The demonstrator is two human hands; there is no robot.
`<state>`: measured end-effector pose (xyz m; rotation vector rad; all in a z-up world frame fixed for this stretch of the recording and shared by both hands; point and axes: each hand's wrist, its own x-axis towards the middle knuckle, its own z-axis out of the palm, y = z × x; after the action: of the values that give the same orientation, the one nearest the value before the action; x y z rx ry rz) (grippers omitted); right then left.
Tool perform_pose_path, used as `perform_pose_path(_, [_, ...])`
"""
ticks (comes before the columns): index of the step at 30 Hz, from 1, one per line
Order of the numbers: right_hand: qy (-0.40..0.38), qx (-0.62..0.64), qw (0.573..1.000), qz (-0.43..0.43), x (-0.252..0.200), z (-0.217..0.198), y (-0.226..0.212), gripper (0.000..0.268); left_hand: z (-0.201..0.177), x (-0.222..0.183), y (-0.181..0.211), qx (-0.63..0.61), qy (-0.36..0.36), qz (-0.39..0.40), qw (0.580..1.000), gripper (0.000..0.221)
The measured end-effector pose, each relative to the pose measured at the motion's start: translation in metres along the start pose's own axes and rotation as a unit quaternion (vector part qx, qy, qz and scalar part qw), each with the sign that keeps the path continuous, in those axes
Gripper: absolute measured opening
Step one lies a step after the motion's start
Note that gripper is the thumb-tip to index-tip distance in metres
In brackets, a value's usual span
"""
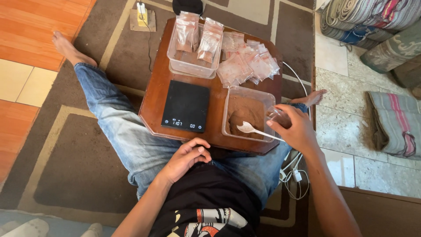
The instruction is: Packaging brown powder into small plastic bags using a spoon and a digital scale
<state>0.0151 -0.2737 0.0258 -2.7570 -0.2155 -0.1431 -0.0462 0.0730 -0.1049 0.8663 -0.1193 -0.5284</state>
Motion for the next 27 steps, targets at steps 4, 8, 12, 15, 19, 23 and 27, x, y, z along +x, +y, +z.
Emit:
perform_pose_path(4, [0.038,0.122,0.99,0.053,-0.009,0.017,0.019,0.054,0.0,-0.003,0.002,0.011,0.004,0.005,1.0,0.024])
perform_pose_path(8, [0.145,0.308,0.94,-0.018,-0.016,0.018,0.021,0.054,0.004,-0.007,0.005,0.012,0.015,0.031,0.999,0.024])
perform_pose_path(12, [0.239,0.366,0.898,-0.047,-0.02,0.019,0.014,0.066,0.012,-0.011,0.012,0.062,0.019,0.043,0.997,0.022])
perform_pose_path(15, [0.289,0.396,0.871,-0.039,-0.025,0.023,-0.011,0.07,0.027,-0.01,0.021,0.099,0.011,0.053,0.994,0.023])
perform_pose_path(19, [0.289,0.607,0.74,-0.002,-0.037,0.095,-0.03,0.071,0.056,0.008,0.018,0.104,0.021,0.053,0.993,0.025])
perform_pose_path(23, [0.246,0.629,0.737,-0.038,-0.04,0.11,-0.099,0.061,0.09,0.018,0.03,0.068,0.022,0.035,0.997,0.04])
perform_pose_path(27, [0.195,0.539,0.819,-0.022,-0.041,0.08,-0.131,0.062,0.082,0.026,0.008,0.059,0.043,0.036,0.997,0.035])
